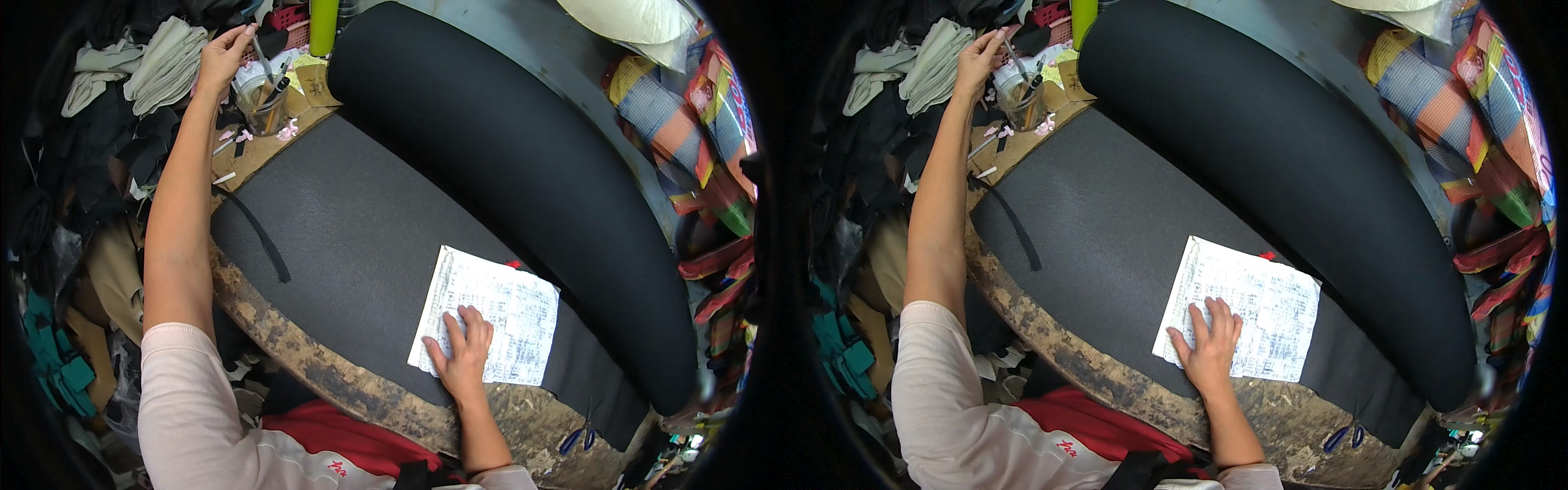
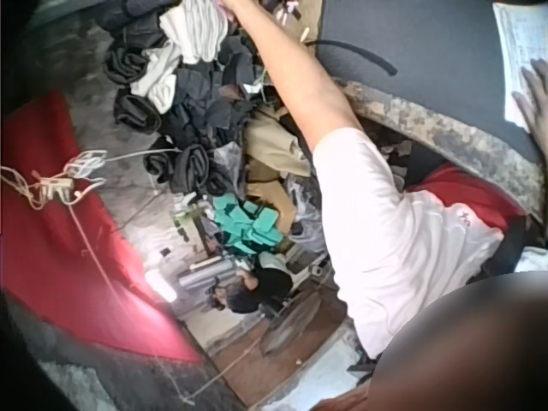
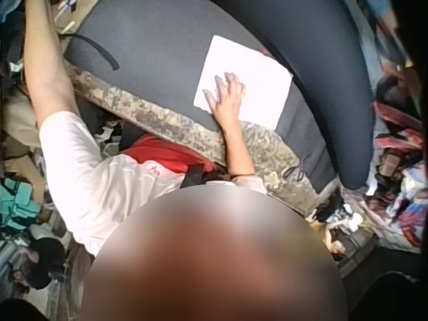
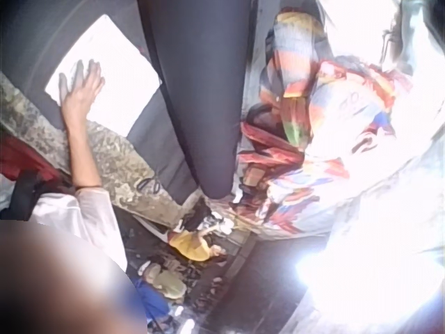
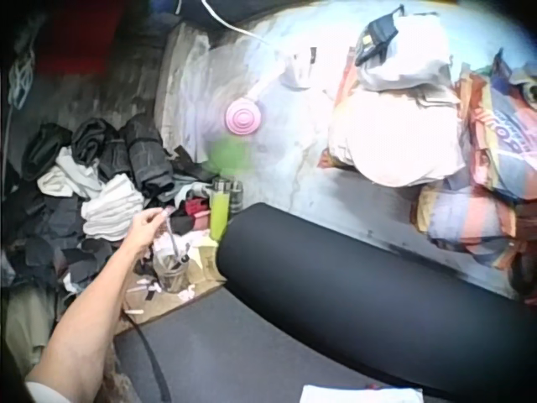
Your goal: The person marks a rolled piece of dark fabric with a white marker, writes in a notebook, and then cuts the fabric with scissors. They also sort through piles of fabric pieces and place some on the table.
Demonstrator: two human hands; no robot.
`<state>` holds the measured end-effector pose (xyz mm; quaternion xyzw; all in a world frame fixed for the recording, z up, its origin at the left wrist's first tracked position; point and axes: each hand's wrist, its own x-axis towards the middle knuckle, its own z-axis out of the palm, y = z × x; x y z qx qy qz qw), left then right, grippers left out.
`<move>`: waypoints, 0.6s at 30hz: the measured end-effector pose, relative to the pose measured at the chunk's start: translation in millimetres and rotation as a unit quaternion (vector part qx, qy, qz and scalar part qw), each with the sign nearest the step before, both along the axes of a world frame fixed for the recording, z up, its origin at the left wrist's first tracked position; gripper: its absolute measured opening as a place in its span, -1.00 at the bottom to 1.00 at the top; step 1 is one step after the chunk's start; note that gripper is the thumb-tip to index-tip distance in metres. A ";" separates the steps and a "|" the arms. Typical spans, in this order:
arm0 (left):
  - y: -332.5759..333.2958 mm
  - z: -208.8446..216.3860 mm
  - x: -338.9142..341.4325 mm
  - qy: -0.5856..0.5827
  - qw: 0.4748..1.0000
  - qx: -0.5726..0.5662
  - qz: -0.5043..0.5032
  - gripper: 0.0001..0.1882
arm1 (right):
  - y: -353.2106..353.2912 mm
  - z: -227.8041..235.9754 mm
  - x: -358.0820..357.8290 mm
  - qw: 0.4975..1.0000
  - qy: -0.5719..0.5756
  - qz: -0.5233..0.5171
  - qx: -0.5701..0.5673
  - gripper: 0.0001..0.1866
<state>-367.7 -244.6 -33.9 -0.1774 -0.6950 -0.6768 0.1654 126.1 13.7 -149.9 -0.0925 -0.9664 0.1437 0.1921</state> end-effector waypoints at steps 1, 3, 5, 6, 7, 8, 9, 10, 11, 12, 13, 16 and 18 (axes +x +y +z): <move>5.6 7.6 9.0 -0.016 1.000 0.026 -0.006 -0.63 | 0.1 0.5 0.6 1.000 -0.006 0.002 -0.006 -0.49; 23.2 18.3 35.4 0.035 0.997 0.047 -0.045 -0.68 | 0.4 2.6 1.3 1.000 -0.015 -0.003 -0.023 -0.49; 52.4 20.2 77.5 0.047 0.998 0.027 -0.044 -0.69 | 2.5 7.6 4.5 0.996 -0.003 0.017 -0.092 -0.48; 68.3 16.7 106.9 0.110 0.992 0.007 -0.054 -0.71 | 2.9 9.8 4.8 0.988 0.026 0.011 -0.154 -0.48; 81.7 12.7 140.5 0.128 0.989 -0.034 -0.072 -0.70 | 4.7 13.6 6.6 0.974 0.059 -0.001 -0.219 -0.42; 95.9 6.4 177.2 0.115 0.982 -0.027 -0.147 -0.71 | 4.3 16.6 7.5 0.966 0.102 -0.013 -0.237 -0.36; 110.2 0.2 213.0 0.089 0.969 -0.006 -0.231 -0.74 | 3.9 19.7 7.8 0.956 0.150 -0.025 -0.252 -0.30; 123.6 -7.8 250.3 0.033 0.959 0.002 -0.281 -0.78 | 3.2 23.7 10.1 0.946 0.156 -0.016 -0.284 -0.25; 135.3 -15.0 284.1 -0.012 0.940 0.024 -0.339 -0.82 | 2.3 28.2 13.2 0.937 0.162 -0.006 -0.310 -0.20; 147.0 -21.6 314.2 -0.049 0.920 0.048 -0.386 -0.85 | 1.6 32.9 16.3 0.936 0.150 0.001 -0.318 -0.19; 158.2 -26.6 338.6 -0.060 0.898 0.073 -0.429 -0.83 | 1.0 37.6 18.3 0.937 0.136 0.014 -0.322 -0.17; 176.6 -35.1 369.5 -0.101 0.861 0.024 -0.498 -0.77 | 3.7 50.9 25.0 0.908 0.083 0.026 -0.410 -0.55; 189.4 -38.7 369.1 -0.178 0.842 0.020 -0.508 -0.74 | 4.2 55.3 29.4 0.840 0.099 0.033 -0.532 -0.81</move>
